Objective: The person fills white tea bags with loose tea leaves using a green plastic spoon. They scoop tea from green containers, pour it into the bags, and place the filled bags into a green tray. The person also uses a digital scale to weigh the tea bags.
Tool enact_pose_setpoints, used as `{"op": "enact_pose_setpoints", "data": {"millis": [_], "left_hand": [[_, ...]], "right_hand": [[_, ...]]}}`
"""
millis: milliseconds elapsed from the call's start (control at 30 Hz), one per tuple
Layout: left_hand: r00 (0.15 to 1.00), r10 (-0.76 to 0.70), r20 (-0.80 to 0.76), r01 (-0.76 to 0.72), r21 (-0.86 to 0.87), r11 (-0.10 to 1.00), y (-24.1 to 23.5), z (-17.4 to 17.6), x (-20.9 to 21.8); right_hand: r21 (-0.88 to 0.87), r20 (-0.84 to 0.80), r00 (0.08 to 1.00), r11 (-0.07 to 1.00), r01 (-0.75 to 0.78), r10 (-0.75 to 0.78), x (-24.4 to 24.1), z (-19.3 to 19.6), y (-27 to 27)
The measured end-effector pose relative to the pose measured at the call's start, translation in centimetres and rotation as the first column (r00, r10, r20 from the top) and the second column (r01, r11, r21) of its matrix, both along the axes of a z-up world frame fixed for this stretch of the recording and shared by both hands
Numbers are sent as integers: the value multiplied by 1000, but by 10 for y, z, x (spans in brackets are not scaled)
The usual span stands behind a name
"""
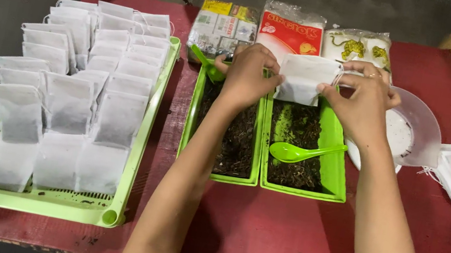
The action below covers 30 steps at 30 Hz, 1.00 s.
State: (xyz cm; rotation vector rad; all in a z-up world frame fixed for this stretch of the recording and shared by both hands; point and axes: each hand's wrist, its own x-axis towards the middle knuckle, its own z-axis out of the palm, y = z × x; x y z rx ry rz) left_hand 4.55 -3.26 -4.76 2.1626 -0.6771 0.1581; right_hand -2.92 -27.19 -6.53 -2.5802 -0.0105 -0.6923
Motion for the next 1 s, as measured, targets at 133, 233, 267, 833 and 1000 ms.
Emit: {"op": "enact_pose_setpoints", "data": {"millis": [133, 233, 267, 833, 1000], "left_hand": [[976, -67, 205, 69, -7, 998, -15, 17, -5], [979, -46, 200, 59, -57, 997, -38, 13, -5], [981, -44, 191, 52, -40, 998, -46, 13, -4], [996, -51, 78, 32, 226, 974, -216, -33, -9], [992, -118, 48, 106, 214, 971, -239, -66, 2]], "right_hand": [[4, 90, 995, 999, -51, 51, -9, 0, -26], [18, 86, 996, 1000, -11, 9, -22, 2, -41], [35, 90, 996, 999, 4, -7, -25, 1, -47], [103, -45, 933, 927, 360, -357, -52, -46, -172], [27, -55, 939, 940, 341, -339, -64, -43, -157]]}}
